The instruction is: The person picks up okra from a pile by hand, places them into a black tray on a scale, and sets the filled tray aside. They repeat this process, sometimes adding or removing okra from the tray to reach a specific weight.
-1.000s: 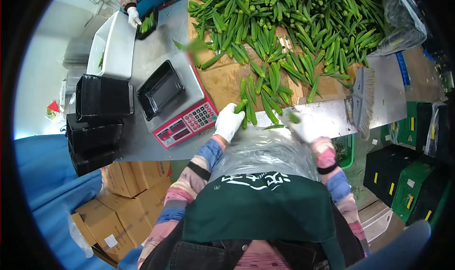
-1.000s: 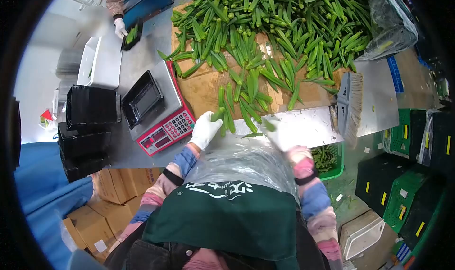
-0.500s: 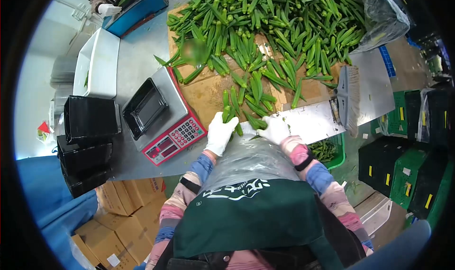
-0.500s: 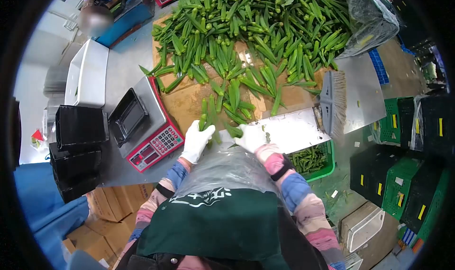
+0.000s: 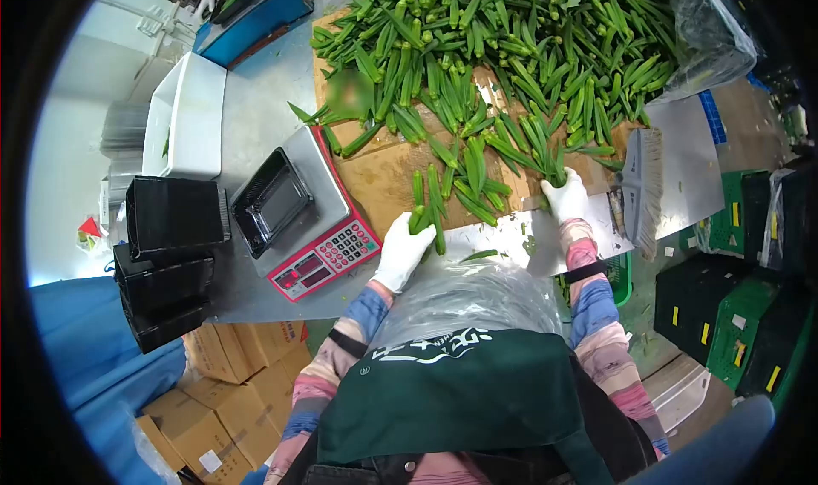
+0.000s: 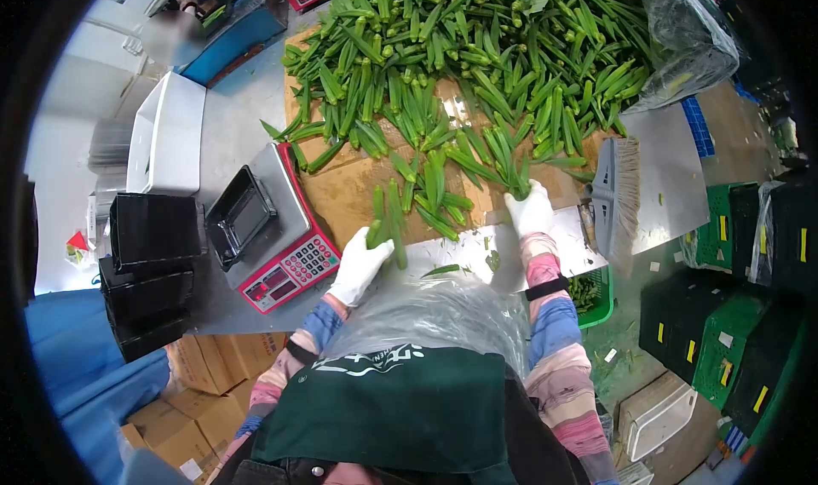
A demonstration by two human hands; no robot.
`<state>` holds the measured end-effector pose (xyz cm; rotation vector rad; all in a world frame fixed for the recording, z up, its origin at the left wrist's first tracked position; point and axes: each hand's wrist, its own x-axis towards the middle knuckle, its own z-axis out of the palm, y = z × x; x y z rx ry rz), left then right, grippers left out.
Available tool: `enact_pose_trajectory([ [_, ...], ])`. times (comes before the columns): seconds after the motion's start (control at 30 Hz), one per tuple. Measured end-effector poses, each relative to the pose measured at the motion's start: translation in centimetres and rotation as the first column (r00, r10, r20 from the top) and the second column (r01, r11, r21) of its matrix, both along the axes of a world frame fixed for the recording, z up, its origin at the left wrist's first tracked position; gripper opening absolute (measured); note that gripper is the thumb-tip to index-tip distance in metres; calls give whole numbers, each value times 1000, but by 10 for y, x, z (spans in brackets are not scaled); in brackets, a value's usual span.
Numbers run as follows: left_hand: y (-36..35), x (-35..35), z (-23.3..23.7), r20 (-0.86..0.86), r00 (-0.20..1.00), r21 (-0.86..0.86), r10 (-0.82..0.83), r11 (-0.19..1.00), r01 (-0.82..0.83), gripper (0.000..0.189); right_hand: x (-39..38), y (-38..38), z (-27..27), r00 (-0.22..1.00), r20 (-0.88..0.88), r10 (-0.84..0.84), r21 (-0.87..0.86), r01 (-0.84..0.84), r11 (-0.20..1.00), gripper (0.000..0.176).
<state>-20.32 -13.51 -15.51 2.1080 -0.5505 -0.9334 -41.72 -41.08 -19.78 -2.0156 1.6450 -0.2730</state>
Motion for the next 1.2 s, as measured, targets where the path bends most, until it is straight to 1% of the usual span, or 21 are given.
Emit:
enact_pose_trajectory([
  [0.07,-1,5,38,-272,950,-53,152,984,-172,29,-18,-12,0,999,-28,19,60,-17,998,61],
  [0.13,-9,19,57,-411,882,-68,230,957,-281,21,-25,-15,26,999,-36,-8,129,13,992,56],
  [0.17,-16,27,61,-462,854,-100,239,943,-318,20,-22,-17,32,999,33,14,84,-16,996,55],
  [0.27,-49,52,47,-372,917,-217,147,946,-239,18,-7,-13,43,972,209,105,-51,-97,994,52],
  [0.37,-104,58,33,-294,941,-277,169,927,-253,22,38,0,34,966,179,188,-163,-159,974,51],
  [0.4,-121,59,16,-158,970,-286,186,931,-225,28,50,2,25,958,153,244,-236,-204,950,50],
  [0.43,-132,54,16,-130,974,-261,183,942,-212,35,61,6,13,947,121,297,-305,-249,919,48],
  [0.5,-148,50,11,-22,995,-5,95,995,-96,38,76,9,3,941,-44,335,-305,-332,893,51],
  [0.57,-146,54,7,-164,982,-127,91,986,-112,37,77,8,8,945,-69,321,-269,-327,906,49],
  [0.63,-129,66,23,-308,952,-257,0,963,-83,35,70,3,23,969,29,244,-127,-238,963,49],
  [0.67,-119,66,38,-375,925,-283,55,944,-171,31,62,-1,36,980,61,188,10,-189,982,52],
  [0.7,-107,67,47,-264,962,-356,75,919,-170,29,58,-4,57,988,26,152,137,-154,978,57],
  [0.77,-76,77,63,-314,945,-251,95,951,-179,29,51,-5,59,978,151,142,115,-160,980,61],
  [0.87,-49,67,41,-112,987,-103,112,987,-123,27,75,5,58,950,228,214,147,-250,957,63],
  [0.9,-48,58,41,-129,988,-163,81,981,-101,26,87,11,48,947,224,231,168,-271,948,69],
  [0.97,-46,46,1,236,971,8,32,999,-35,29,113,28,34,957,157,242,190,-270,944,75],
  [1.0,-46,38,-20,216,973,81,79,992,-99,33,124,34,26,964,143,226,240,-255,937,78],
  [1.03,-58,27,-2,289,951,195,114,965,-175,33,132,37,18,969,128,209,287,-238,928,81],
  [1.1,-62,27,-2,341,937,215,79,963,-160,35,134,37,2,952,228,202,241,-256,936,75],
  [1.17,-50,39,-6,221,964,32,145,987,-156,36,125,22,-12,918,334,215,236,-303,923,70],
  [1.2,-47,48,-5,158,973,-64,166,986,-157,36,117,18,-11,834,535,134,284,-328,901,61],
])
